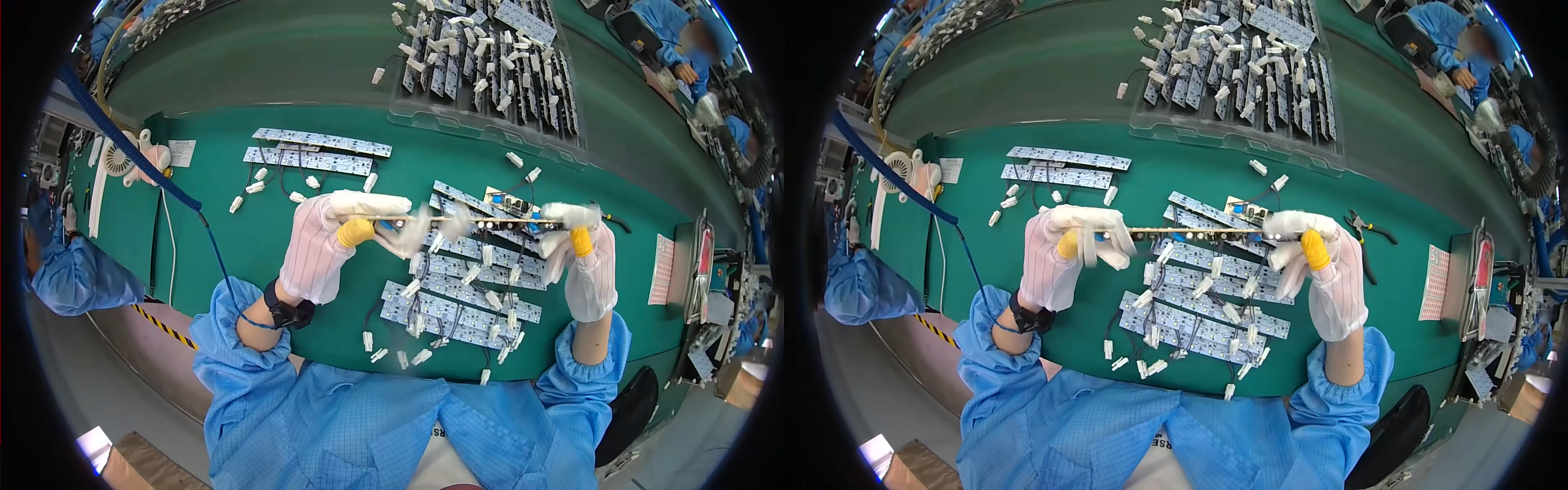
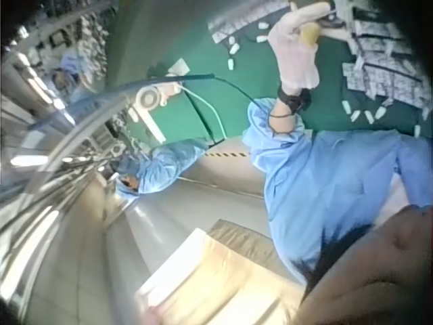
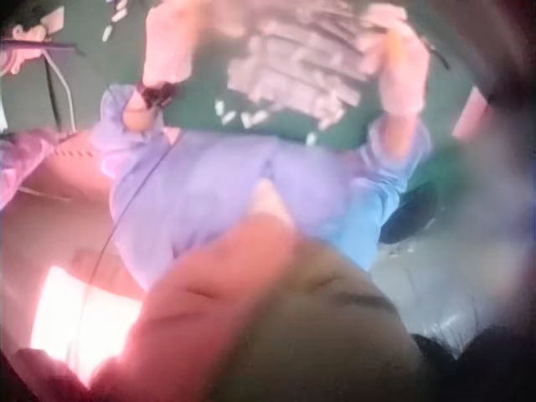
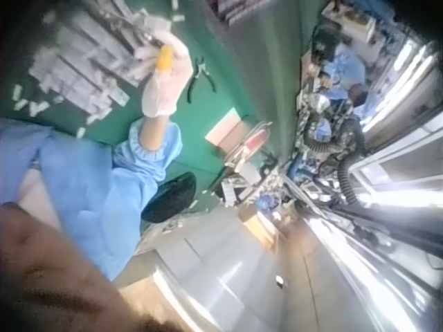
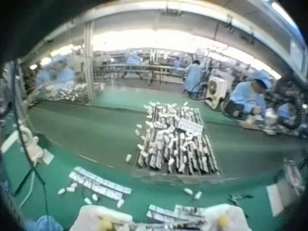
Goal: Manually attaching components to a printed circuit board at an assembly station.
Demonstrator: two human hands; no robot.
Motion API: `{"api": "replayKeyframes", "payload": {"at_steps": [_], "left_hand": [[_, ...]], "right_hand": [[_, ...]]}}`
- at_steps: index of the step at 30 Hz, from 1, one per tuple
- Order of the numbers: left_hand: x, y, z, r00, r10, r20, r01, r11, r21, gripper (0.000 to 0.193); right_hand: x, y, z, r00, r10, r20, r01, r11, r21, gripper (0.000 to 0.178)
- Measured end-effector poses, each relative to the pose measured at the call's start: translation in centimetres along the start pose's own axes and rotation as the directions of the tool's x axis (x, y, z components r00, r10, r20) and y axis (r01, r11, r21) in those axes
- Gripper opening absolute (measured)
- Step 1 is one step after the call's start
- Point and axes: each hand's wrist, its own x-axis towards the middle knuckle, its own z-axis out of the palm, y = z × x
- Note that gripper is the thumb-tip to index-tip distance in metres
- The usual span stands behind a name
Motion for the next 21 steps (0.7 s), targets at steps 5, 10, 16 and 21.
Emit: {"api": "replayKeyframes", "payload": {"at_steps": [5, 10, 16, 21], "left_hand": [[0.7, 1.4, 0.6, 0.991, -0.131, -0.032, 0.133, 0.99, 0.039, 0.03], [0.8, -0.1, 0.5, 0.98, -0.088, -0.179, 0.139, 0.945, 0.297, 0.032], [0.9, -0.1, 0.1, 0.99, -0.068, -0.126, 0.11, 0.923, 0.369, 0.053], [1.6, -0.3, 1.4, 0.962, -0.201, -0.186, 0.207, 0.978, 0.011, 0.059]], "right_hand": [[-1.1, 0.0, -1.3, 0.997, 0.074, -0.021, -0.074, 0.997, -0.009, 0.071], [-1.0, -0.6, -0.1, 0.99, 0.078, 0.114, -0.096, 0.982, 0.161, 0.069], [-0.3, 0.7, -1.3, 0.97, 0.119, 0.21, -0.179, 0.939, 0.293, 0.054], [-0.2, -0.5, 0.2, 0.997, 0.063, 0.055, -0.07, 0.988, 0.138, 0.052]]}}
